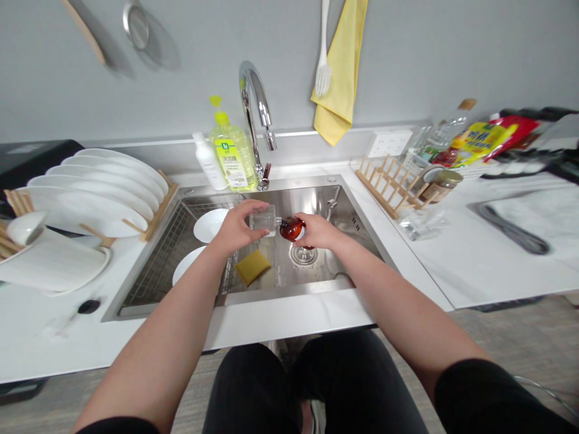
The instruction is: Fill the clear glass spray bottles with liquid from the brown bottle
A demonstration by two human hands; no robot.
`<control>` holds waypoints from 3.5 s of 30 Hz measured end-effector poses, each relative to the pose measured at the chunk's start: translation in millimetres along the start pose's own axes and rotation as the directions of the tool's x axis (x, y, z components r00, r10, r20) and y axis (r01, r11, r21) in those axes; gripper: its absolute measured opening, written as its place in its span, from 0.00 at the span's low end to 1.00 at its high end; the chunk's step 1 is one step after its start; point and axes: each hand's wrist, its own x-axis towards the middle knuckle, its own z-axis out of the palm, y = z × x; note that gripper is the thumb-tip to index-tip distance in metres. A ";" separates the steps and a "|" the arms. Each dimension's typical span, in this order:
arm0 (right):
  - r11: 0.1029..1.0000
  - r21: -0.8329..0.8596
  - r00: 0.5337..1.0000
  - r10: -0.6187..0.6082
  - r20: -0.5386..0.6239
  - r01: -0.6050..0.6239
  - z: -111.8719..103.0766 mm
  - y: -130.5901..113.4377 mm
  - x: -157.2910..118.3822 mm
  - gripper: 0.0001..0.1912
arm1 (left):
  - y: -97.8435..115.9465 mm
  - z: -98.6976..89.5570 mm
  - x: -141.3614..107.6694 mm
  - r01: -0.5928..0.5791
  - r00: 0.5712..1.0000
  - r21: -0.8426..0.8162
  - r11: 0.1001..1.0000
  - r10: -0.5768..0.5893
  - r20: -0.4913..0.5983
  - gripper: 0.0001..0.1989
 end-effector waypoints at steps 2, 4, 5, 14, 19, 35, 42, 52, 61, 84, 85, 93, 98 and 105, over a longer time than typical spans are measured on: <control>1.000 0.003 1.000 -0.002 -0.001 0.002 0.0 0.0 -0.2 0.39 | 0.4 0.0 0.1 -0.007 1.000 0.000 1.000 0.007 0.002 0.34; 1.000 0.004 1.000 -0.002 -0.002 0.002 0.3 0.2 -0.2 0.40 | 1.4 -0.1 0.1 -0.012 1.000 0.006 1.000 0.012 0.003 0.34; 1.000 0.004 1.000 -0.001 -0.001 0.001 0.4 0.4 -0.2 0.39 | 2.0 -0.2 0.0 -0.013 1.000 0.012 1.000 0.013 0.002 0.34; 1.000 -0.001 1.000 0.009 0.010 -0.009 1.1 0.3 0.6 0.40 | 2.7 -0.1 0.3 -0.048 0.999 0.031 0.998 0.048 0.000 0.32; 1.000 -0.006 1.000 0.002 0.012 -0.002 1.8 1.2 0.6 0.39 | 0.9 0.6 0.7 -0.080 0.997 0.032 0.996 0.080 -0.003 0.32; 1.000 -0.014 0.999 0.014 0.031 -0.014 0.3 -1.9 -0.3 0.41 | 3.1 -0.3 0.2 -0.095 0.995 0.056 0.994 0.095 0.009 0.31; 1.000 -0.005 0.999 -0.003 0.047 0.003 -1.1 -2.8 -0.9 0.42 | 5.7 -0.8 0.4 -0.115 0.993 0.054 0.992 0.115 0.013 0.31; 1.000 -0.017 0.998 0.010 0.054 -0.009 -1.7 -4.2 -1.5 0.42 | 5.8 -0.2 -0.1 -0.105 0.994 0.058 0.993 0.104 0.018 0.31; 1.000 0.015 0.998 0.003 0.066 -0.004 -2.3 -5.3 -2.7 0.40 | 10.3 -0.9 -0.3 -0.087 0.996 0.074 0.993 0.085 0.030 0.30; 1.000 0.024 0.996 -0.003 0.087 0.000 -0.4 -5.3 -2.9 0.42 | 12.6 -1.7 0.0 -0.119 0.992 0.088 0.989 0.115 0.051 0.30; 1.000 0.025 0.996 -0.002 0.089 0.000 -0.3 -5.0 -2.7 0.42 | 12.9 -1.7 0.0 -0.117 0.992 0.090 0.989 0.113 0.052 0.30; 0.999 0.031 0.995 0.007 0.101 -0.010 -0.5 -4.3 -2.4 0.44 | 14.5 -1.9 -0.1 -0.125 0.991 0.089 0.988 0.120 0.056 0.30; 1.000 0.025 0.995 0.002 0.104 -0.004 0.1 -3.5 -2.2 0.42 | 15.2 -1.9 0.1 -0.124 0.991 0.092 0.988 0.118 0.059 0.30; 1.000 0.022 0.995 -0.002 0.100 0.000 0.4 -3.5 -2.5 0.42 | 13.5 -0.8 -0.2 -0.117 0.992 0.085 0.989 0.113 0.054 0.29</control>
